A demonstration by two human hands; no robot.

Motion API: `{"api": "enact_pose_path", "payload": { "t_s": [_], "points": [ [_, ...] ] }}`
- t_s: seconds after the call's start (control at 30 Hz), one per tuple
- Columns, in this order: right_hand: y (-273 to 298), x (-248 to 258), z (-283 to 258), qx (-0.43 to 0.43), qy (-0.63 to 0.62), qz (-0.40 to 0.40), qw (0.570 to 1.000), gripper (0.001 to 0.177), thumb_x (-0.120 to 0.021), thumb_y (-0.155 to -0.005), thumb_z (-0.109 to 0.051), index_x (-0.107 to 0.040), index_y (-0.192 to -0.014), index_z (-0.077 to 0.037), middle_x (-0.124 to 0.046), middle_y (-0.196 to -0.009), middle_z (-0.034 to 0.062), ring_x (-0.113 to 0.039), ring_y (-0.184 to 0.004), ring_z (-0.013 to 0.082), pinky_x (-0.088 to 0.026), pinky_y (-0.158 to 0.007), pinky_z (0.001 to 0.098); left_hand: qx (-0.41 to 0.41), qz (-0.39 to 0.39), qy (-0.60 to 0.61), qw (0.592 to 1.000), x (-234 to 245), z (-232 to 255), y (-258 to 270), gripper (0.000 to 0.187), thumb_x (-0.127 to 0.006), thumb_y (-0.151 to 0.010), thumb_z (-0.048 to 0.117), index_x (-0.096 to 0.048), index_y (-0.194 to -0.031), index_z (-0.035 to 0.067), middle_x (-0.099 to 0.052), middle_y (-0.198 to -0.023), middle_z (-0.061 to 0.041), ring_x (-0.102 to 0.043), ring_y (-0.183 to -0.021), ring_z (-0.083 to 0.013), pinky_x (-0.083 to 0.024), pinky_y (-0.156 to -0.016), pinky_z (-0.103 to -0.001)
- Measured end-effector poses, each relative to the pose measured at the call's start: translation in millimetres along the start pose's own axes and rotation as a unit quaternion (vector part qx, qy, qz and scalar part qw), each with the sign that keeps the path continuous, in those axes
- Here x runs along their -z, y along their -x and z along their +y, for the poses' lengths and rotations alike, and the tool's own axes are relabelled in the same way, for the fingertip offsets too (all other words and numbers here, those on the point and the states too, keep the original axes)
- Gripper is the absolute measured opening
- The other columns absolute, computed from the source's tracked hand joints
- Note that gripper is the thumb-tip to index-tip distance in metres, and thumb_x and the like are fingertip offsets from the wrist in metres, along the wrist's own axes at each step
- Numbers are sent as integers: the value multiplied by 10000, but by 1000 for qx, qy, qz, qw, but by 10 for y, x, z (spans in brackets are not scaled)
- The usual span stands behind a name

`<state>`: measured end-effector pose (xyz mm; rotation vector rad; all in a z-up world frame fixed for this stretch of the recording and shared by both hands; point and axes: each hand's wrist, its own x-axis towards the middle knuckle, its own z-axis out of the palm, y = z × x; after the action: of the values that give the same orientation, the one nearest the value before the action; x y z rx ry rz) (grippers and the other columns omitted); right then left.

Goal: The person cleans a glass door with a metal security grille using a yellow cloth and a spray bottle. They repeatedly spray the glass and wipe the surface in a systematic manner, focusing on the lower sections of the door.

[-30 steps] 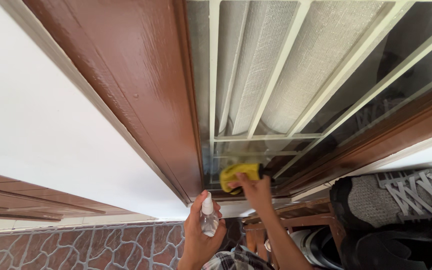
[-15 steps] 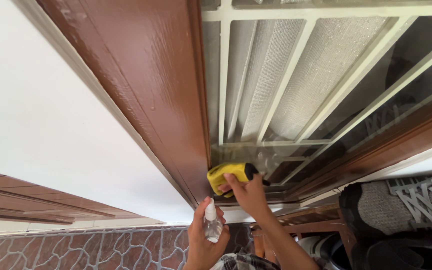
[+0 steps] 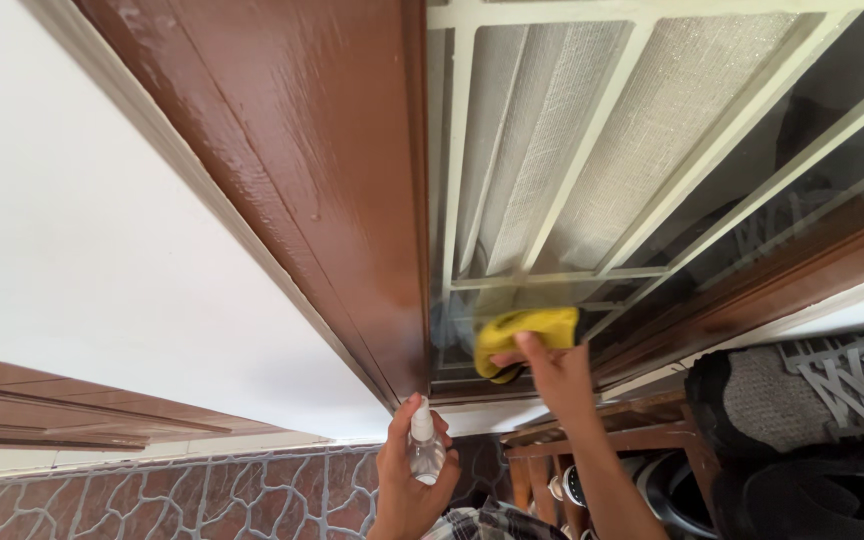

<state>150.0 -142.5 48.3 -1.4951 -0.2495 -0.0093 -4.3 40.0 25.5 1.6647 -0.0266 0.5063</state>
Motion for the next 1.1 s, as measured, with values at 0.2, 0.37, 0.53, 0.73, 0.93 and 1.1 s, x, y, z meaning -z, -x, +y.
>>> {"api": "enact_pose_path", "payload": {
  "t_s": [0.2, 0.37, 0.53, 0.73, 0.93, 1.1],
  "points": [
    [50, -438, 71, -27, 19, -30, 999, 225, -772, -862, -93, -729, -961, 105, -794, -834, 126, -772, -723, 183, -633, -667, 297, 2, 0, -2, 1000, 69, -99, 12, 834, -717, -733, -100, -394, -1482, 75, -663, -980, -82, -682, -838, -150, -577, -738, -297],
    [88, -252, 814, -9, -22, 20, 1000, 193, -727, -914, -85, -701, -941, 104, -773, -797, 154, -780, -682, 190, -639, -643, 312, -7, -12, 0, 1000, 119, -126, -5, 826, -715, -740, -101, -402, -1484, 74, -658, -992, -86, -678, -850, -152, -584, -739, -296],
    [67, 67, 666, 10, 5, 66, 998, 197, -709, -951, -95, -728, -932, 101, -778, -772, 154, -778, -699, 200, -642, -679, 315, 0, -26, 11, 1000, 212, -138, 3, 813, -714, -742, -109, -419, -1475, 80, -660, -987, -89, -690, -836, -151, -583, -737, -300],
    [20, -267, 144, 7, -5, 38, 999, 207, -698, -932, -135, -721, -945, 71, -787, -775, 134, -774, -675, 187, -623, -646, 304, 9, -22, 2, 1000, 232, -177, -7, 824, -714, -729, -115, -417, -1472, 84, -662, -990, -91, -698, -840, -147, -593, -729, -296],
    [102, -353, 682, -8, 2, 20, 1000, 207, -683, -950, -123, -722, -924, 78, -791, -752, 140, -775, -676, 171, -619, -645, 301, -12, -29, 7, 999, 150, -232, -86, 825, -709, -737, -125, -413, -1479, 79, -648, -994, -95, -681, -832, -143, -594, -719, -290],
    [96, 72, 848, -5, 40, 55, 998, 216, -670, -970, -103, -746, -918, 92, -802, -790, 143, -787, -710, 178, -638, -691, 312, -19, -41, 24, 999, 70, -262, -154, 826, -703, -732, -125, -412, -1478, 78, -651, -979, -92, -681, -816, -140, -592, -692, -289]
  ]
}}
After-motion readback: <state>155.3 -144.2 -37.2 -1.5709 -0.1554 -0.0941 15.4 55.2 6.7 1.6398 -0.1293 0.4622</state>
